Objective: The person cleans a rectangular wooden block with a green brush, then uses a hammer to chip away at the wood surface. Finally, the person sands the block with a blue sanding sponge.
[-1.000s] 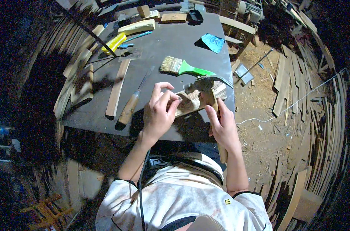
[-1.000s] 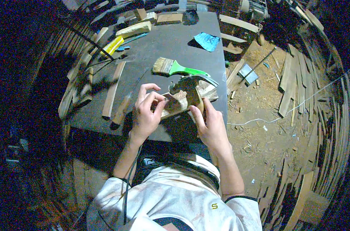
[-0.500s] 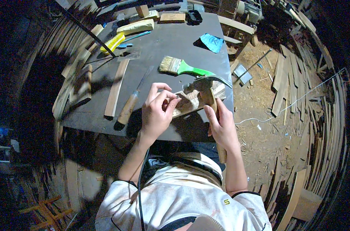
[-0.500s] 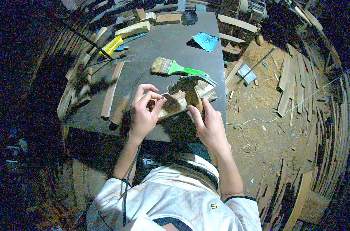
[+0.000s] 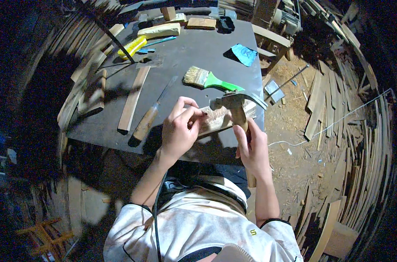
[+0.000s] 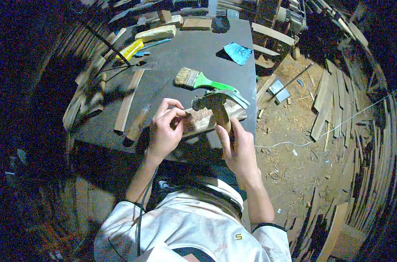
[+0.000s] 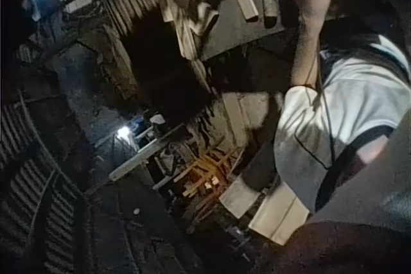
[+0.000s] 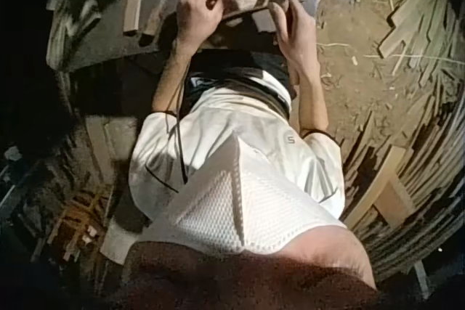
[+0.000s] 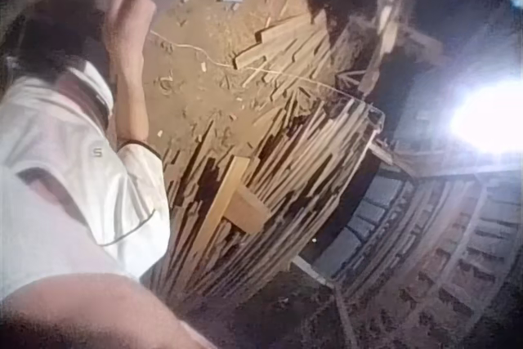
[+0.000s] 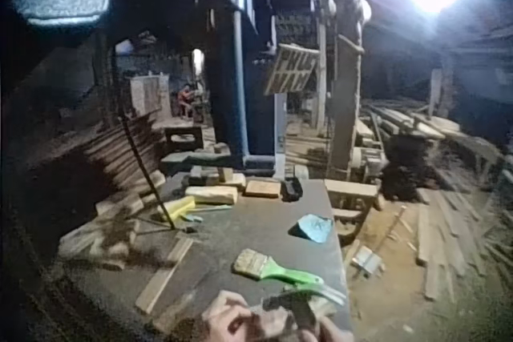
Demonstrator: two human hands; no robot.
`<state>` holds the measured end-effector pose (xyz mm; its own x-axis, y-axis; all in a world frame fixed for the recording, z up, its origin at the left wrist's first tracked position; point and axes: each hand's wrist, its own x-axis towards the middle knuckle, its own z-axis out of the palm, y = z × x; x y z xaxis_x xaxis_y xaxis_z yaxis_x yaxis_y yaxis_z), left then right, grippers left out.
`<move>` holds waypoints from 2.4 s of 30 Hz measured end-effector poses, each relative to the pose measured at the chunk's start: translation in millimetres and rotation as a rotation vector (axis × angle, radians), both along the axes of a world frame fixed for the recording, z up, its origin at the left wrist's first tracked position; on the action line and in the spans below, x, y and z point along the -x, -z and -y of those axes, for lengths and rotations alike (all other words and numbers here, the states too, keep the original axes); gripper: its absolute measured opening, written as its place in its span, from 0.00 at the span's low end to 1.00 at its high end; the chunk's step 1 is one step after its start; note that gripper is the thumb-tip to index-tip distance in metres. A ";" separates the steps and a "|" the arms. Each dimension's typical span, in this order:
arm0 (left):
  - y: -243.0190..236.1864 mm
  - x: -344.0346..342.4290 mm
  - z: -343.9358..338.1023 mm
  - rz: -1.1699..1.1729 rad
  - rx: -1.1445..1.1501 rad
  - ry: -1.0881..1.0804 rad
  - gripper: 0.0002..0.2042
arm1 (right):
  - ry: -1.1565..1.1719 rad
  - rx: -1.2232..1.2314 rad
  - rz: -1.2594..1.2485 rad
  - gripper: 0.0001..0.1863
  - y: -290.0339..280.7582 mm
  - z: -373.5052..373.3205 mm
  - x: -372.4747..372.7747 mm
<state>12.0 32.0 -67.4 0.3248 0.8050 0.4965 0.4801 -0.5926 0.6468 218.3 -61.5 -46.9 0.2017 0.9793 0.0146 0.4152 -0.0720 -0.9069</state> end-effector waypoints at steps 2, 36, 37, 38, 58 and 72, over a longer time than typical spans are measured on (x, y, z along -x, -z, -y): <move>0.9 0.3 0.4 0.034 0.002 0.009 0.05 | 0.014 -0.141 -0.023 0.11 -6.8 1.0 -1.0; 2.2 3.4 3.4 0.104 0.024 0.056 0.06 | -0.017 0.035 0.164 0.12 0.3 -12.7 4.3; 3.1 3.7 3.5 0.145 0.012 0.059 0.05 | -0.012 0.046 0.156 0.12 -0.4 -13.4 4.0; 4.0 4.1 3.9 0.187 0.003 0.065 0.05 | -0.014 0.031 0.151 0.12 -0.8 -13.2 4.2; 5.9 0.7 1.0 0.158 0.076 -0.037 0.05 | 0.019 -0.024 0.069 0.12 6.9 -10.1 2.8; 8.5 3.0 1.1 0.222 0.061 0.017 0.05 | 0.057 -0.140 -0.116 0.07 -15.5 8.7 2.8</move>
